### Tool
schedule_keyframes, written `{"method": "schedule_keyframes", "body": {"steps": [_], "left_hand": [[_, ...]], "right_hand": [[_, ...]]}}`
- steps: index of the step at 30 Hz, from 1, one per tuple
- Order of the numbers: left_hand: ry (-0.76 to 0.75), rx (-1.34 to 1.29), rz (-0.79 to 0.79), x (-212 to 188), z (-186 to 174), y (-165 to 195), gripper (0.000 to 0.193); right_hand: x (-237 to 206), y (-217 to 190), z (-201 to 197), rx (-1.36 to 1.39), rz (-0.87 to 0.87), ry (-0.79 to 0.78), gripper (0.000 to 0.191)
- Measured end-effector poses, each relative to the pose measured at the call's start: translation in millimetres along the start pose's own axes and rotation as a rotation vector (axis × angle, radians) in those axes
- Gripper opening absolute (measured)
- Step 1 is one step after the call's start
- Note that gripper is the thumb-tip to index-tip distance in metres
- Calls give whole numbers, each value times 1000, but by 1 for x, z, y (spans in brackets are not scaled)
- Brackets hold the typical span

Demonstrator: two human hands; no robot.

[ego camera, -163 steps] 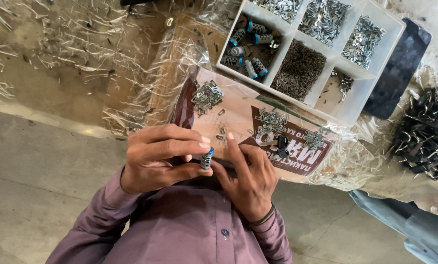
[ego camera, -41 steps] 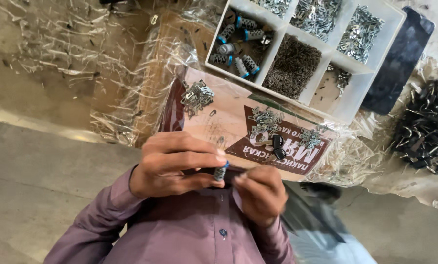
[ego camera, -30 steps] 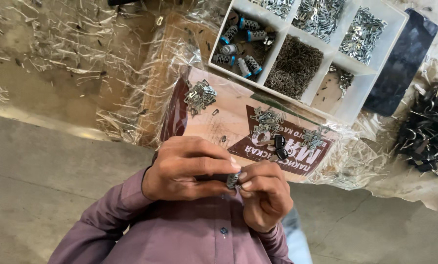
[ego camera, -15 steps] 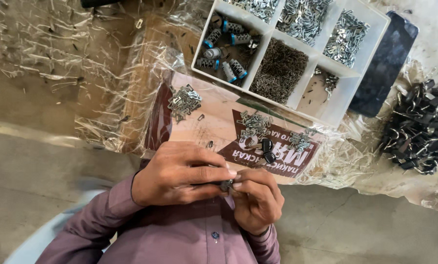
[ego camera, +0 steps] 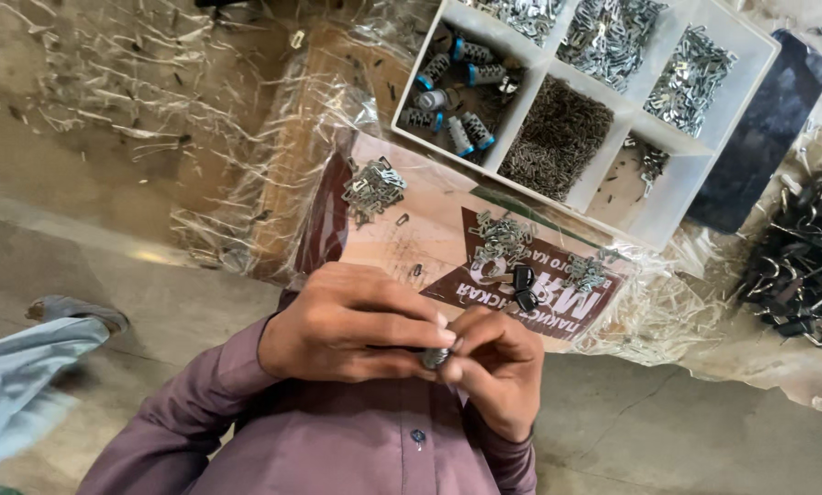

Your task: The person sits at a work table and assembles small cylindrical components by hand. They pick small metal inserts from a compartment box, press them into a black cylindrical body held in the other hand, and place the finished unit onto a growing pile of completed parts, repeating the cycle.

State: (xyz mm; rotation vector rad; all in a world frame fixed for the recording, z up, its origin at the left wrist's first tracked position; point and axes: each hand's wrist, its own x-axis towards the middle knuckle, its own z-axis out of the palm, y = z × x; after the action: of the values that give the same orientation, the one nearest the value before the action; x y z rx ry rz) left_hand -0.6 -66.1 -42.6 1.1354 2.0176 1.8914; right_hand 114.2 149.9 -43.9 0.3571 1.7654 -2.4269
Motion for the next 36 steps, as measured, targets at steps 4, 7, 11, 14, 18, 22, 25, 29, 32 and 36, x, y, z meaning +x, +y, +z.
{"method": "schedule_keyframes", "body": {"steps": [4, 7, 11, 14, 18, 22, 25, 29, 32, 36], "left_hand": [[139, -31, -20, -5, -17, 3, 35], [265, 64, -80, -12, -35, 8, 35], [322, 131, -109, -19, -46, 15, 37], [306, 115, -77, -20, -45, 14, 36], [247, 69, -25, -14, -36, 7, 34], [161, -22, -15, -9, -18, 4, 33], [127, -57, -25, -7, -9, 6, 34], [141, -31, -32, -5, -3, 6, 35], [154, -2, -11, -4, 0, 7, 37], [165, 26, -18, -4, 3, 10, 36]], "right_hand": [[16, -4, 29, -788, -277, 78, 32], [34, -5, 50, -1226, -405, 30, 57], [48, -8, 62, -1379, -315, -56, 85], [48, -11, 59, -1414, -348, -86, 78], [50, -5, 27, -1236, -879, -358, 34], [32, 16, 7, -665, -743, -167, 9], [15, 20, 1, -79, -426, -29, 10], [10, 11, 3, -21, -290, 31, 14], [11, 5, 14, -464, -594, 162, 23], [6, -4, 19, -469, -623, 169, 22]]}}
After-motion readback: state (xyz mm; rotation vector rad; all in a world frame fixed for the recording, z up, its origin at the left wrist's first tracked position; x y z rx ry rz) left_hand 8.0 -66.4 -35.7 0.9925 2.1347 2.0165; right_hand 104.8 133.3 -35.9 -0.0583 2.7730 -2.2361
